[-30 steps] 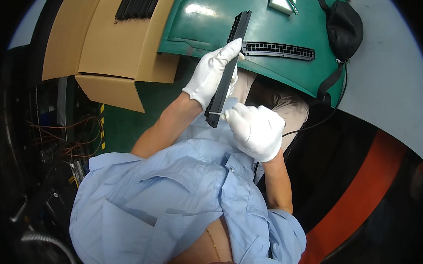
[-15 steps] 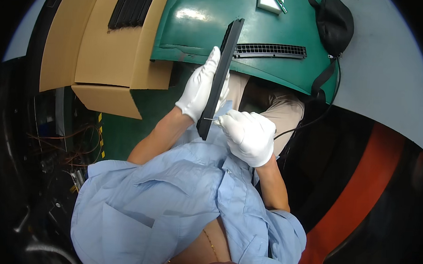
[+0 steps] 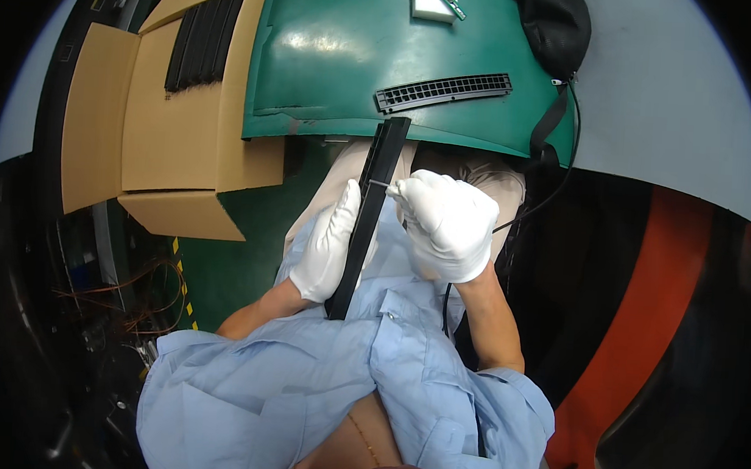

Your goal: The person sits at a green workbench and repeatedly assembles small black plastic components. They pick up a base piece, insert a thin metal pin into it, and then attach a slotted cover piece. The person then moves to a nearby machine to place the assembled part into a slot before returning to the workbench to repeat the process.

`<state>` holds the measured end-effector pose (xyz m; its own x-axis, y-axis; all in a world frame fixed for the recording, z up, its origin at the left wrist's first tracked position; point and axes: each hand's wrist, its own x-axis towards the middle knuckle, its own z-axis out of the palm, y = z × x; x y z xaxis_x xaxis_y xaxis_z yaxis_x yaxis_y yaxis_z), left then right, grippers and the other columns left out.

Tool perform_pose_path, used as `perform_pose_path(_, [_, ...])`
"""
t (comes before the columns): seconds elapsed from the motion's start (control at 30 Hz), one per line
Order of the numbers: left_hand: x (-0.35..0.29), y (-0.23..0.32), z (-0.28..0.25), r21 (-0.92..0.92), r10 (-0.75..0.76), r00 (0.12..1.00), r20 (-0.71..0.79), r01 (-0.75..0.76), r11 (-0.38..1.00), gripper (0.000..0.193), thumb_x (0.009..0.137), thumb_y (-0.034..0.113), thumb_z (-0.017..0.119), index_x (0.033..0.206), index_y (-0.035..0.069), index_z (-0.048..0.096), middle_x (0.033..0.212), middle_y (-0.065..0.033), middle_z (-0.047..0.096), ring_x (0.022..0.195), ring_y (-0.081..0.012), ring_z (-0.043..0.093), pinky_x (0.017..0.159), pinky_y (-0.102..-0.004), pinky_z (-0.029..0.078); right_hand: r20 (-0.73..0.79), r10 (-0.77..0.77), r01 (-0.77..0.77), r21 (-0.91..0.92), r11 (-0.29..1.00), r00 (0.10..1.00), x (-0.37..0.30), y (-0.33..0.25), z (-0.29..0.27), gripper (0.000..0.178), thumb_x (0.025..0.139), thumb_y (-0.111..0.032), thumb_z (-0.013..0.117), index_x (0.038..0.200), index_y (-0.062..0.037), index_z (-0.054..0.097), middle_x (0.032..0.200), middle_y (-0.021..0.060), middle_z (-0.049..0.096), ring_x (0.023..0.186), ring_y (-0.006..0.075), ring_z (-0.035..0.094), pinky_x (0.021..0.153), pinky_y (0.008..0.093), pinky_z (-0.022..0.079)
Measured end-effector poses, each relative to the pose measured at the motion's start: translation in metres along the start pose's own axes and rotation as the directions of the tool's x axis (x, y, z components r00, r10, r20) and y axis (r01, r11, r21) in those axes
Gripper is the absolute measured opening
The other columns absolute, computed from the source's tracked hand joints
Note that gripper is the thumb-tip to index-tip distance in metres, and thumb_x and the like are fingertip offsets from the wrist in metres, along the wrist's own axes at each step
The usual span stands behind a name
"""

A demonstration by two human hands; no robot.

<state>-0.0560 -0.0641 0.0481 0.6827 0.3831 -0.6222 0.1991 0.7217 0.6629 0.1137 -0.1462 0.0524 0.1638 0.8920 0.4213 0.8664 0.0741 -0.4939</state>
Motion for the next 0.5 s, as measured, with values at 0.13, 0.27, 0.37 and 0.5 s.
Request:
perform_pose_path(0.13, [-0.006, 0.002, 0.007, 0.034, -0.034, 0.999, -0.008, 0.034, 0.999, 0.055, 0.109, 0.054, 0.027, 0.078, 0.013, 0.048, 0.053, -0.0002, 0.04, 0.037, -0.0118, 0.037, 0.036, -0.0264, 0.032, -0.116, 0.013, -0.013, -0.005, 1.0, 0.993, 0.009, 0.013, -0.004, 0.026, 0.071, 0.006, 0.074, 0.094, -0.0037, 0.068, 0.076, 0.0084, 0.064, 0.064, 0.0258, 0.064, 0.057, 0.0328, 0.051])
perform_pose_path(0.27, [-0.004, -0.006, 0.006, 0.028, -0.024, 1.0, -0.008, 0.024, 0.999, 0.057, 0.109, 0.053, 0.026, 0.075, 0.012, 0.046, 0.052, -0.0014, 0.038, 0.036, -0.0125, 0.035, 0.035, -0.0269, 0.031, -0.177, 0.004, -0.007, -0.018, 1.0, 0.984, 0.018, 0.024, -0.011, 0.024, 0.076, 0.006, 0.077, 0.097, -0.002, 0.069, 0.08, 0.0113, 0.067, 0.067, 0.0273, 0.068, 0.06, 0.0314, 0.054])
perform_pose_path(0.37, [-0.004, -0.005, 0.005, 0.133, 0.001, 0.999, 0.036, -0.006, 0.991, 0.058, 0.109, 0.054, 0.025, 0.074, 0.012, 0.045, 0.052, -0.0014, 0.037, 0.036, -0.0128, 0.035, 0.035, -0.0271, 0.031, -0.2, 0.034, -0.058, -0.115, 0.992, 0.979, 0.023, 0.035, -0.008, 0.018, 0.077, -0.001, 0.073, 0.093, -0.0088, 0.069, 0.075, 0.008, 0.063, 0.063, 0.0261, 0.064, 0.055, 0.0321, 0.05])
perform_pose_path(0.5, [0.003, -0.004, -0.017, 0.141, 0.003, 0.988, 0.153, -0.024, 0.99, 0.056, 0.11, 0.052, 0.03, 0.091, 0.007, 0.058, 0.068, 0.0006, 0.051, 0.056, -0.0066, 0.048, 0.054, -0.024, 0.04, -0.021, 0.545, -0.492, 0.402, 0.772, 0.838, 0.024, 0.041, -0.004, 0.012, 0.09, -0.01, 0.071, 0.102, -0.0079, 0.07, 0.08, 0.003, 0.067, 0.068, 0.0128, 0.063, 0.064, 0.0248, 0.05])
